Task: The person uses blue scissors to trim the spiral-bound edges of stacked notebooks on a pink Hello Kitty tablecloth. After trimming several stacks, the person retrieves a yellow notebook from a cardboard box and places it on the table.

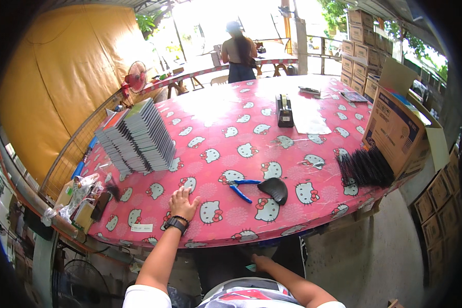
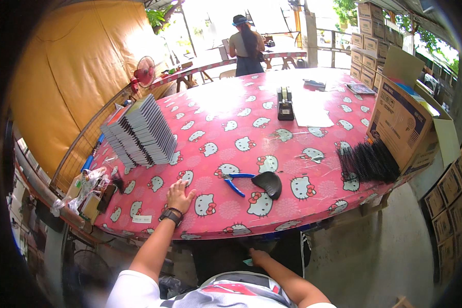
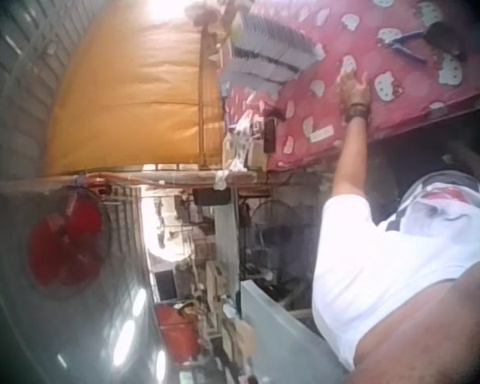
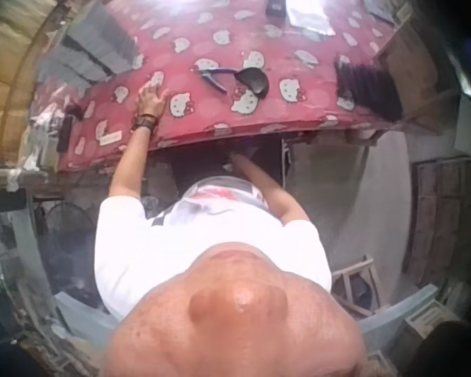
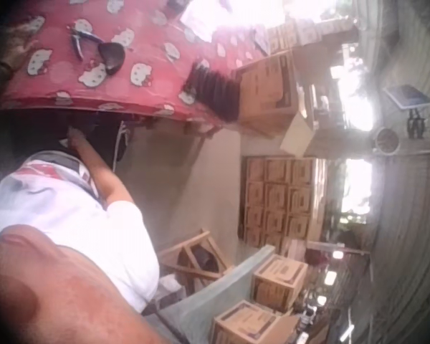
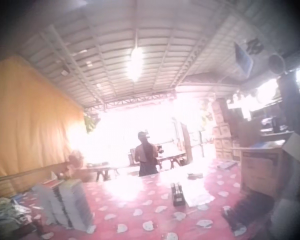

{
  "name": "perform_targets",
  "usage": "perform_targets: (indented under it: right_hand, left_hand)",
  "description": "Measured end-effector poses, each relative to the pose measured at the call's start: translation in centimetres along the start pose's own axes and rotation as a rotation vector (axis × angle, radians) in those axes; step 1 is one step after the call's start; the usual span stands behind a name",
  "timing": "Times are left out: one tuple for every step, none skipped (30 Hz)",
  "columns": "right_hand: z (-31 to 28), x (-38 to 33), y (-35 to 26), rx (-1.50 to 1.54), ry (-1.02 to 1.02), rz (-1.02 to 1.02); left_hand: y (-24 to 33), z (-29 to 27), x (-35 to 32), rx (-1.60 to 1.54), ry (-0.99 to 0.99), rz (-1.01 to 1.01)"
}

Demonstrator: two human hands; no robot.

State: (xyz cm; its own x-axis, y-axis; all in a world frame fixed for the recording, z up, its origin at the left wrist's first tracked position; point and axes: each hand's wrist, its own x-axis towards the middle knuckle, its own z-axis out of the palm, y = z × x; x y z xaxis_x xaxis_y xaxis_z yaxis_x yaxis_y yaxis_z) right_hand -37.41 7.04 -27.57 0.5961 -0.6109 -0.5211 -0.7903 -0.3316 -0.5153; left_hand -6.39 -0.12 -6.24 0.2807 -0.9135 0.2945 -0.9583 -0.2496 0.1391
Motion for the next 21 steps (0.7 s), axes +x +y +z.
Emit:
perform_targets:
  right_hand:
    - [-0.6,-0.2,-0.5,-0.068,-0.004,0.010]
    - [-1.1,-0.3,-0.9,-0.135,-0.008,0.020]
    - [-1.5,-0.5,-1.3,-0.153,-0.008,-0.008]
    - [-1.4,-0.7,-1.3,-0.166,-0.005,-0.029]
    - [-1.4,-0.7,-1.1,-0.179,-0.004,-0.052]
    - [-1.1,-0.5,0.0,-0.131,-0.024,-0.038]
    - [-0.6,0.0,1.4,-0.077,-0.042,-0.029]
    - [-0.2,0.6,2.2,-0.024,-0.066,-0.030]
    - [0.2,0.9,2.3,-0.002,-0.077,-0.047]
    - [0.6,1.1,2.4,0.020,-0.091,-0.059]
    - [1.0,1.5,2.3,0.040,-0.105,-0.072]
    - [1.3,2.2,2.1,0.010,-0.114,-0.104]
    - [1.7,2.8,2.0,-0.016,-0.122,-0.125]
    - [2.6,3.4,2.6,-0.044,-0.144,-0.132]
    - [3.1,3.9,4.3,-0.039,-0.103,-0.121]
    - [3.7,4.2,6.5,-0.041,-0.053,-0.104]
    - [3.8,4.5,7.9,-0.045,-0.016,-0.106]
    - [3.6,4.3,6.3,-0.038,-0.060,-0.132]
    - [3.3,3.5,3.4,-0.034,-0.121,-0.167]
    - [3.2,2.4,1.9,-0.031,-0.174,-0.180]
    - [3.1,2.2,3.2,-0.014,-0.144,-0.155]
  left_hand:
    - [0.3,-0.2,0.3,0.001,0.005,0.003]
    - [0.5,-0.5,0.1,0.000,-0.006,0.000]
    - [0.3,-0.6,-0.1,-0.007,-0.008,-0.012]
    - [0.2,-0.5,-0.1,-0.015,-0.013,-0.015]
    - [0.1,-0.5,0.0,-0.022,-0.018,-0.019]
    - [0.2,-0.4,0.2,-0.024,-0.044,-0.014]
    - [0.5,-0.2,0.5,-0.023,-0.038,-0.003]
    - [0.4,0.3,0.7,-0.014,-0.032,-0.002]
    - [0.1,0.4,0.6,0.001,-0.029,-0.008]
    - [0.0,0.2,0.3,-0.012,-0.098,-0.030]
    - [0.3,0.2,-0.4,-0.005,-0.106,-0.068]
    - [1.0,0.3,-1.3,0.002,-0.111,-0.100]
    - [2.0,0.6,-2.1,0.003,-0.122,-0.125]
    - [3.1,1.7,-3.5,-0.025,-0.147,-0.095]
    - [6.0,1.4,-4.2,-0.068,-0.150,-0.033]
    - [8.7,0.7,-4.2,-0.119,-0.146,0.036]
    - [9.9,0.2,-3.9,-0.119,-0.138,0.052]
    - [8.7,0.0,-4.5,-0.087,-0.146,0.018]
    - [6.7,-0.2,-5.4,-0.050,-0.162,-0.034]
    - [5.1,-0.3,-6.1,-0.018,-0.169,-0.070]
    - [6.1,-0.3,-5.9,-0.033,-0.163,-0.053]
